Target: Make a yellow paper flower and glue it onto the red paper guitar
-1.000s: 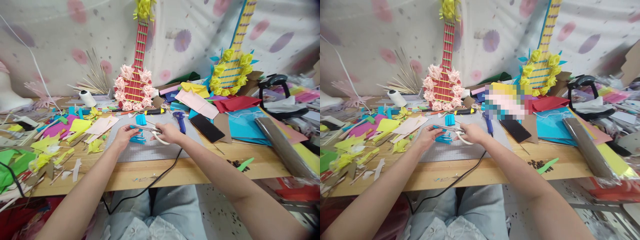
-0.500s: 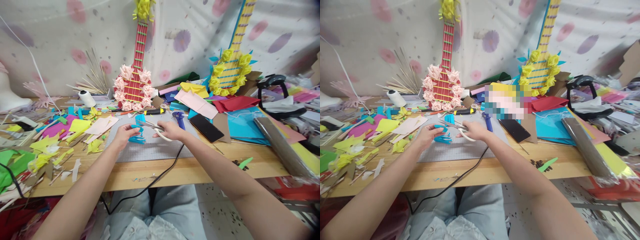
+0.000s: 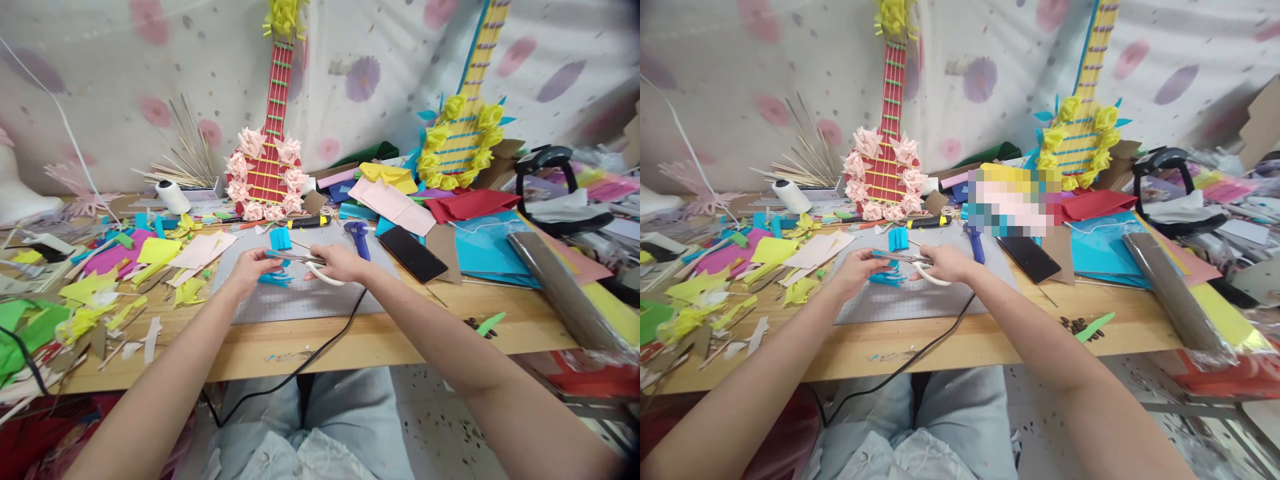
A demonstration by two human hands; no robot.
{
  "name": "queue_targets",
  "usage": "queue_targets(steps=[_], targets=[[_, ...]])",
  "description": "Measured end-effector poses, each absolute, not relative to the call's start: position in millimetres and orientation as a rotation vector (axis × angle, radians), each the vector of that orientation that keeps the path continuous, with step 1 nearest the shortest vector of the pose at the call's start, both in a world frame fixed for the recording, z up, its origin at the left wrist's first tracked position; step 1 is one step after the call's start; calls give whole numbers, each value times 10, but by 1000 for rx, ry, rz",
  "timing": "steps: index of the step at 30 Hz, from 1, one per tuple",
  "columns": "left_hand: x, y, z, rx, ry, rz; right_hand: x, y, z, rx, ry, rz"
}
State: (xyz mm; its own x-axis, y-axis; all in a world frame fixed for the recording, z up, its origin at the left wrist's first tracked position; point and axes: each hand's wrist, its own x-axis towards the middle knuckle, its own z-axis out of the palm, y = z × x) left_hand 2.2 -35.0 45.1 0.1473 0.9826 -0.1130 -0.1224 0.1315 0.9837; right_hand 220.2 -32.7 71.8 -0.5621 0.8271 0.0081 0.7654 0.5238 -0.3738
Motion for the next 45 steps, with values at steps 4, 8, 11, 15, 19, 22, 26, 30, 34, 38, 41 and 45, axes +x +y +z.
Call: queue_targets(steps=[4, 8, 11, 15, 19, 22, 26, 30, 34, 38, 41, 45], targets=[[25, -350, 444, 1081, 1062, 1075, 2207, -313, 678, -1359, -2581, 454], [17, -350, 436, 1086, 1054, 1071, 2206, -299, 652, -1333, -2570, 428], [18, -354, 438, 1078, 1049, 1065, 2209, -299, 658, -1315, -2552, 462], [33, -361, 454, 1046, 1057, 1069, 2218, -284, 653, -1317, -2478, 566], [63, -356, 467, 958, 1084, 1081, 2187, -247, 578, -1338, -2150, 885], [98, -338, 469, 829, 1108, 1099, 2106, -239, 514, -1228, -1780, 1335], [152, -308, 469, 691, 1118, 1063, 1931, -257, 491, -979, -1515, 1580], [175, -284, 465, 692, 1125, 1044, 1762, -250, 499, -963, -1391, 1596], [162, -279, 462, 694, 1132, 1054, 1674, -222, 501, -1066, -1283, 1488], [156, -307, 477, 698, 1138, 1048, 1664, -221, 523, -1094, -1271, 1467], [150, -335, 496, 702, 1115, 1036, 1678, -224, 545, -1112, -1272, 1467], [106, -345, 507, 740, 1106, 1010, 1702, -202, 541, -1135, -1281, 1469]])
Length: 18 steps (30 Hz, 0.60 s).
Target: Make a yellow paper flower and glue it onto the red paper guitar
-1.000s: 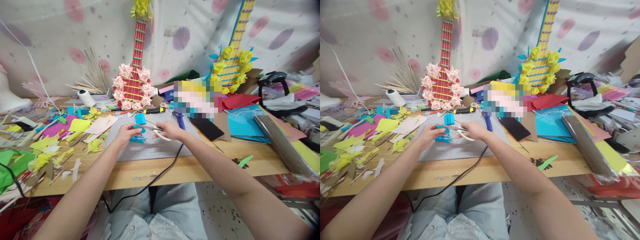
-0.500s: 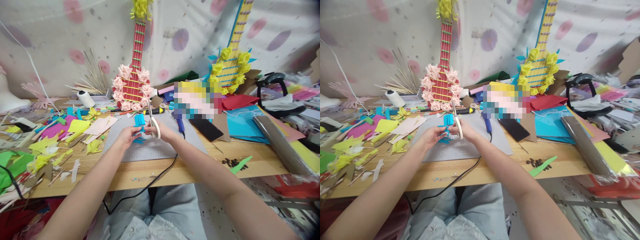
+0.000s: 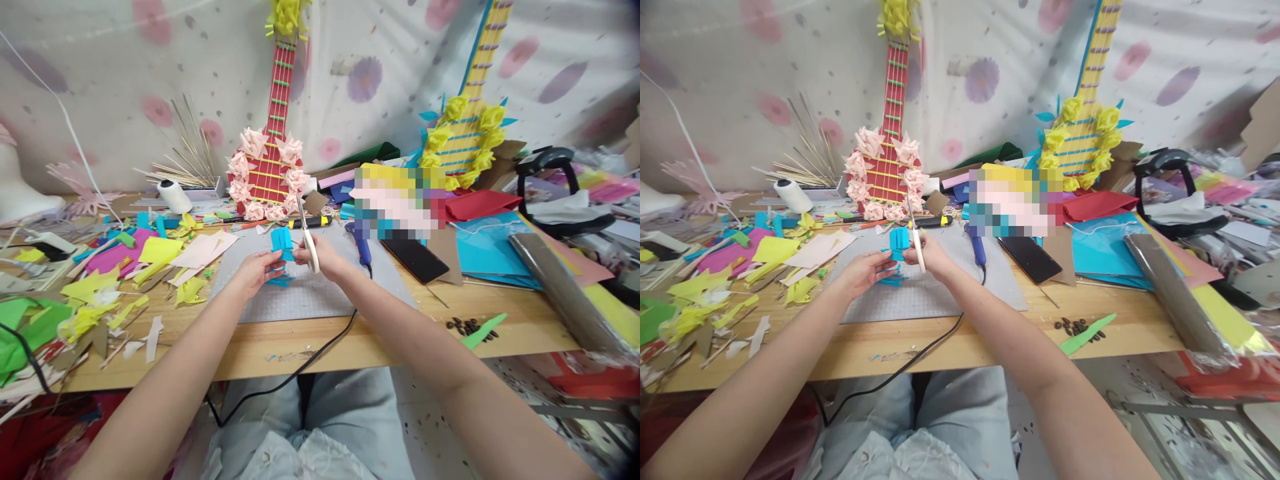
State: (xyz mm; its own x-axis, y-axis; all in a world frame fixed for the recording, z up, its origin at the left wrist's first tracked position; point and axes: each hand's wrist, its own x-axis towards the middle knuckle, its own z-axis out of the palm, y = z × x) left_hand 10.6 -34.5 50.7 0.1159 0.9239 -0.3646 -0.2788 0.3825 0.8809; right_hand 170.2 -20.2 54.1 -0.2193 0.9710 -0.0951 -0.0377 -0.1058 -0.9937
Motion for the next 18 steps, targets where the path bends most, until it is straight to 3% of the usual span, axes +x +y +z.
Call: queue_targets(steps=[18], targets=[[68, -290, 618, 1182, 1170, 730, 1744, -129, 531, -1164, -1494, 1618]])
